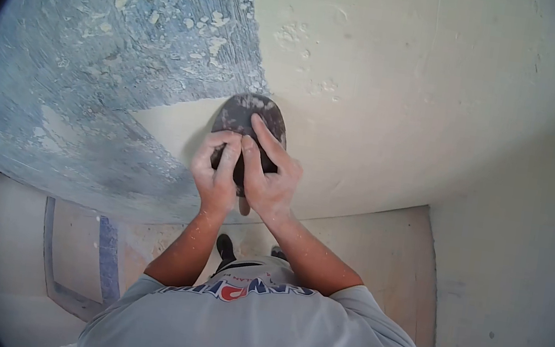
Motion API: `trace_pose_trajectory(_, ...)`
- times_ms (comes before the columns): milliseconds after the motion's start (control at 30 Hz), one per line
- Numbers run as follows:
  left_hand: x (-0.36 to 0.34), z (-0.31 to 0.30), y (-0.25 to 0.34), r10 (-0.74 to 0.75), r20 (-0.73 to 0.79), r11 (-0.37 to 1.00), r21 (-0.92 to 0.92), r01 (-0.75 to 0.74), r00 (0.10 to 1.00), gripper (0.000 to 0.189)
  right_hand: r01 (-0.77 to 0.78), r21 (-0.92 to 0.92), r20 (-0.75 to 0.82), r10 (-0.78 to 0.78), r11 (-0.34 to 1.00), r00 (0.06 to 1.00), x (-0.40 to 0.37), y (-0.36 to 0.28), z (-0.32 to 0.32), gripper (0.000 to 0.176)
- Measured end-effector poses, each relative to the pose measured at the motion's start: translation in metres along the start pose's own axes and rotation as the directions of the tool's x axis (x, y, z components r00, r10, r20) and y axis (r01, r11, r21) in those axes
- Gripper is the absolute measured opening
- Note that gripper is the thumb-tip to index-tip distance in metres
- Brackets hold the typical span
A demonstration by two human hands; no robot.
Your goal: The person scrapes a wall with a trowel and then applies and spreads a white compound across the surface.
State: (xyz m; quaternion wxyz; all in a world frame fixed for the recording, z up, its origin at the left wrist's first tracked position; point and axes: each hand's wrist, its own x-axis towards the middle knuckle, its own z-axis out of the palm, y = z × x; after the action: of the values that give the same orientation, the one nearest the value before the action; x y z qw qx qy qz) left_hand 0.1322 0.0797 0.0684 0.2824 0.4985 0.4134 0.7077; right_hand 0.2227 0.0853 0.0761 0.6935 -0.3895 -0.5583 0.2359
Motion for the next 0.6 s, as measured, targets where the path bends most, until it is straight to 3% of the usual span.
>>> trace_pose_trajectory(100, -0.009, -0.005, -0.008, 0.037, 0.016, 0.993, 0.113, -0.038, 0.999, 0.009, -0.023, -0.063, -0.01, 0.022, 0.998, 1.0, -0.012, 0.006, -0.002, 0.031)
trace_pose_trajectory(200, -0.009, -0.006, -0.015, 0.011, 0.013, 0.996, 0.085, -0.012, 1.0, 0.009, 0.059, -0.053, -0.021, -0.06, 0.997, 0.998, -0.018, 0.021, -0.002, 0.031)
trace_pose_trajectory(400, -0.009, -0.005, -0.011, -0.001, 0.029, 0.997, 0.078, -0.002, 1.0, 0.009, 0.002, -0.056, -0.019, -0.003, 0.998, 1.0, -0.017, 0.008, -0.004, 0.031)
trace_pose_trajectory(467, -0.011, -0.006, -0.017, 0.0, 0.026, 0.998, 0.063, -0.002, 1.0, 0.009, 0.07, -0.069, -0.039, -0.072, 0.995, 0.997, -0.018, 0.019, -0.001, 0.032)
trace_pose_trajectory(600, 0.001, -0.003, -0.003, -0.034, 0.034, 0.999, 0.018, 0.034, 0.999, 0.01, 0.058, -0.069, -0.04, -0.061, 0.996, 0.997, -0.002, 0.006, 0.0, 0.032)
